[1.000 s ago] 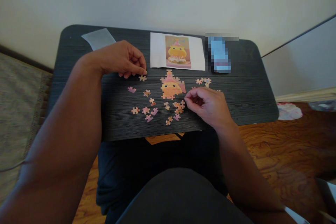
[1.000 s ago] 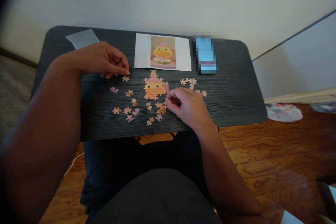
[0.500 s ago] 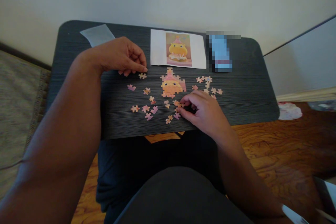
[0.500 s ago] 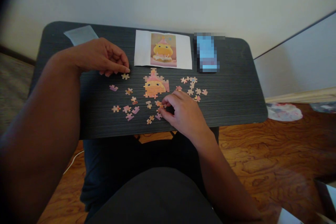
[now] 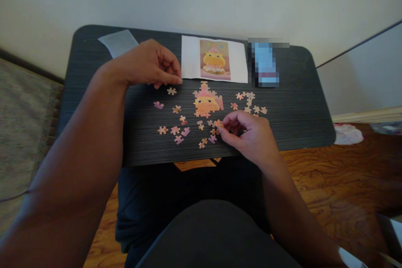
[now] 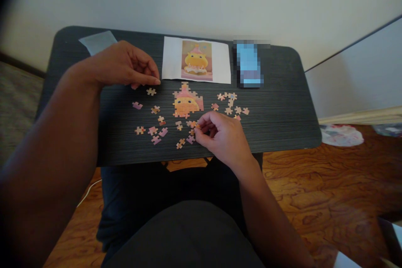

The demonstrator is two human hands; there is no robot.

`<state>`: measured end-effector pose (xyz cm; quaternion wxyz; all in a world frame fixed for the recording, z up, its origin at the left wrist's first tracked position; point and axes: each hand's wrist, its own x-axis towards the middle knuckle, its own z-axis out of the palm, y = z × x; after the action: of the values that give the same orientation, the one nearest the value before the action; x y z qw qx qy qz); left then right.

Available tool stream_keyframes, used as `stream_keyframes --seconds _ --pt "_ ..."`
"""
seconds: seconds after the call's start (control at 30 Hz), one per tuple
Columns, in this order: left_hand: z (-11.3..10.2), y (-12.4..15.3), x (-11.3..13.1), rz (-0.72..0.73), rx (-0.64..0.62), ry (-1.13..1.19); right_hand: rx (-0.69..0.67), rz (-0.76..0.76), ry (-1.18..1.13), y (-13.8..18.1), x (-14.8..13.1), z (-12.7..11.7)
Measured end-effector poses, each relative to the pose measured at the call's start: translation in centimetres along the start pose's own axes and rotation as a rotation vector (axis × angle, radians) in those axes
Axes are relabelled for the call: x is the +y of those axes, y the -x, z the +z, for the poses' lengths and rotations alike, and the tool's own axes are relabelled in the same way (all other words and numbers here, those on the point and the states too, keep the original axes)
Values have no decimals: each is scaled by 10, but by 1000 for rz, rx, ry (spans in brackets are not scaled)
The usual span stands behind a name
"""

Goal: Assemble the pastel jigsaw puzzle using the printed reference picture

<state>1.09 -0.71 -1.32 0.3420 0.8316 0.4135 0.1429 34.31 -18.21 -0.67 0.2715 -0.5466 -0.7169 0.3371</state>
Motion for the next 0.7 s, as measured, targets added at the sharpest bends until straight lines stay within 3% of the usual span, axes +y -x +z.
stream_keyframes --seconds 0.17,0.23,0.37,0.43,0.53,0.63,0.7 --pt "1 -4 42 93 31 48 26 56 -202 -1 10 0" --pt "-2 -1 64 93 38 -80 13 43 -257 -2 14 -1" --pt "5 20 109 33 -138 -412 -14 44 -261 -4 18 -3" --pt "26 37 129 40 -139 -562 4 69 -278 -5 20 -2" --pt "75 64 149 72 -95 -690 -5 123 -368 -7 24 2" --pt "123 82 155 120 10 -702 -19 156 -399 -10 25 7" --pt "144 88 155 135 85 -706 -17 145 -364 -12 24 9"
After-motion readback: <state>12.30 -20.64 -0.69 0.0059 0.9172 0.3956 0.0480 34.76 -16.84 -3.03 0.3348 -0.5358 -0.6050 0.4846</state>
